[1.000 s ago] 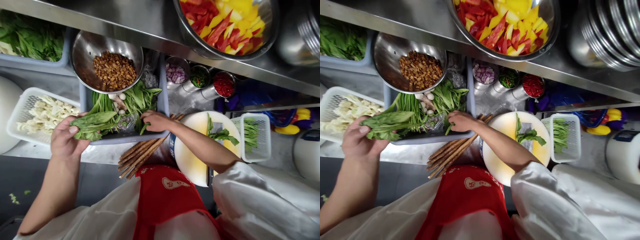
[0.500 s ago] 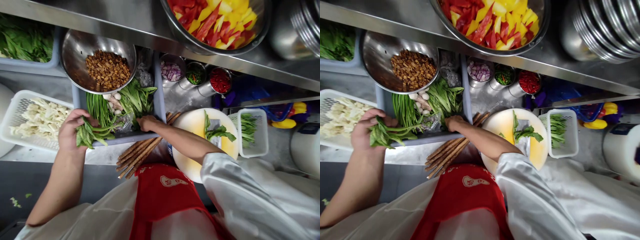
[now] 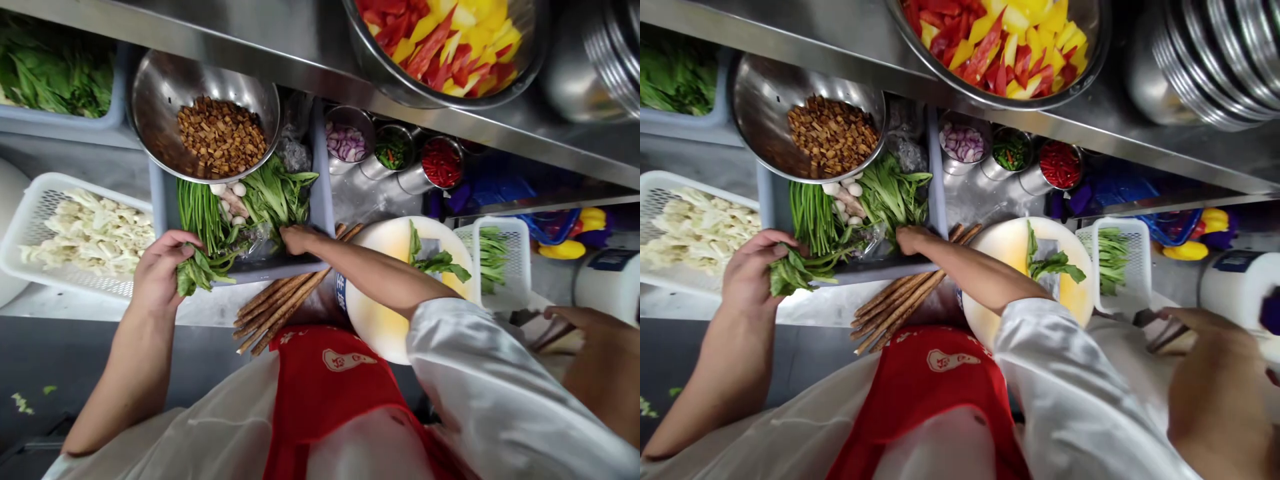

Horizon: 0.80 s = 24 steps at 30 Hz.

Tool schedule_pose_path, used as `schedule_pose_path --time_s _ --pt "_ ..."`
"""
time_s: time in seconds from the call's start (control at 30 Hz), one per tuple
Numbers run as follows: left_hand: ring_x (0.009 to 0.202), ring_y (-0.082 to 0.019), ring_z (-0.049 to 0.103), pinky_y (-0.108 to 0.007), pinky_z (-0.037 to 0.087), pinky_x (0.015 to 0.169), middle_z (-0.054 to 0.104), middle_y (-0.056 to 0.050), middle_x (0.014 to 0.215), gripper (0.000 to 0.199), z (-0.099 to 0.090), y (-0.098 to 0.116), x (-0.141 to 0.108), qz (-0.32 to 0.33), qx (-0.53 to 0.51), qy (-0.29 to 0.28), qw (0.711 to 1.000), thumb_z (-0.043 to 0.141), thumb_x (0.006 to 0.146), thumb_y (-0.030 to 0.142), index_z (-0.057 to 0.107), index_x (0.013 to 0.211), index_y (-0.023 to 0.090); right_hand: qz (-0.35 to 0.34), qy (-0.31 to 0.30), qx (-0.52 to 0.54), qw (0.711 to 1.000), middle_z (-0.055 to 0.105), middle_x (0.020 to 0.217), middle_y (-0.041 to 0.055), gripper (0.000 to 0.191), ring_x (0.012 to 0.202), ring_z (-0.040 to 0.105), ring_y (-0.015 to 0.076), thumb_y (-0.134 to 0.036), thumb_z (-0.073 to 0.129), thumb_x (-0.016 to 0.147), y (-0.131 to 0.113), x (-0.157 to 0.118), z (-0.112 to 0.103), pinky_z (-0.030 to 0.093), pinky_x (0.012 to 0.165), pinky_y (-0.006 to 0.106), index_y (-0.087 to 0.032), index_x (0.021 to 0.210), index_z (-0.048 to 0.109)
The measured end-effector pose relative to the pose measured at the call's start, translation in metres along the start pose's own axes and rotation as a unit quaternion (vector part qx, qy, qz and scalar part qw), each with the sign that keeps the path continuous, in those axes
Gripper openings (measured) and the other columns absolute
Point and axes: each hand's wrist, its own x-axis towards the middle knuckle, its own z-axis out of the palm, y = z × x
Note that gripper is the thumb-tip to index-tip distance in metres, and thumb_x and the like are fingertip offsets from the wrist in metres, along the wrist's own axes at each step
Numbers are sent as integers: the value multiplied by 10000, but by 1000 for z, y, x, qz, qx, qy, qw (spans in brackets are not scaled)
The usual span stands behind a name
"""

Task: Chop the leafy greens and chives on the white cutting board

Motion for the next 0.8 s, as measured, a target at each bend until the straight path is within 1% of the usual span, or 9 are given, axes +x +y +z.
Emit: schedule_pose_path --time_s 0.13,0.23,0.33,0.4,0.5,0.57,0.63,0.73,0.8 --pt "437 -126 562 -203 458 381 662 -26 587 198 -4 -1 0 7 -19 -7 1000 720 513 175 680 704 150 -62 39 28 997 690 840 57 41 770 630 207 -196 645 767 18 -52 -39 398 572 277 -202 760 605" --pt "500 -161 609 -246 521 439 666 -44 602 200 3 1 -1 3 -68 -34 997 695 533 177 675 728 142 -52 83 207 973 518 615 -2 173 575 522 148 -243 619 773 32 -91 -59 354 496 264 -210 646 506" --pt "586 -204 649 -365 609 581 645 -44 600 170 23 3 -4 -7 -144 -66 987 682 578 229 665 725 145 -5 132 450 883 415 575 -41 220 458 407 102 -259 678 717 42 -117 -66 294 404 236 -224 667 467" --pt "602 -196 641 -394 619 637 629 -34 611 155 40 3 -7 -26 -189 -81 978 699 629 271 648 709 149 2 134 551 823 387 569 -53 261 414 368 84 -239 712 656 42 -124 -66 223 353 218 -227 662 451" --pt "594 -158 614 -320 586 606 606 -13 642 236 67 -1 -12 -37 -220 -108 969 737 723 345 587 673 170 -5 121 615 779 365 558 -64 264 384 323 59 -194 704 603 34 -123 -64 149 327 199 -216 618 441" --pt "534 -127 566 -259 511 509 592 2 654 305 83 -4 -14 -22 -200 -129 971 773 738 388 561 670 180 -5 124 626 770 379 564 -65 227 394 309 51 -175 688 606 24 -119 -63 138 330 189 -203 617 463" --pt "481 -97 505 -224 420 444 597 13 670 307 98 -5 -15 1 -146 -149 978 828 701 394 607 722 181 0 121 617 778 413 579 -61 191 419 319 52 -181 687 629 15 -117 -63 141 341 183 -192 641 497" --pt "556 -101 529 -208 401 486 639 8 722 322 113 -2 -13 46 -54 -158 985 881 652 361 696 839 176 0 102 560 822 516 650 -51 217 512 423 66 -250 761 650 7 -120 -63 248 404 166 -183 724 569" --pt "611 -113 553 -208 412 524 651 6 731 297 116 1 -10 71 -24 -146 986 877 661 347 708 826 168 -21 69 507 859 593 736 -46 302 617 503 84 -328 823 630 8 -124 -63 338 494 168 -190 809 622"
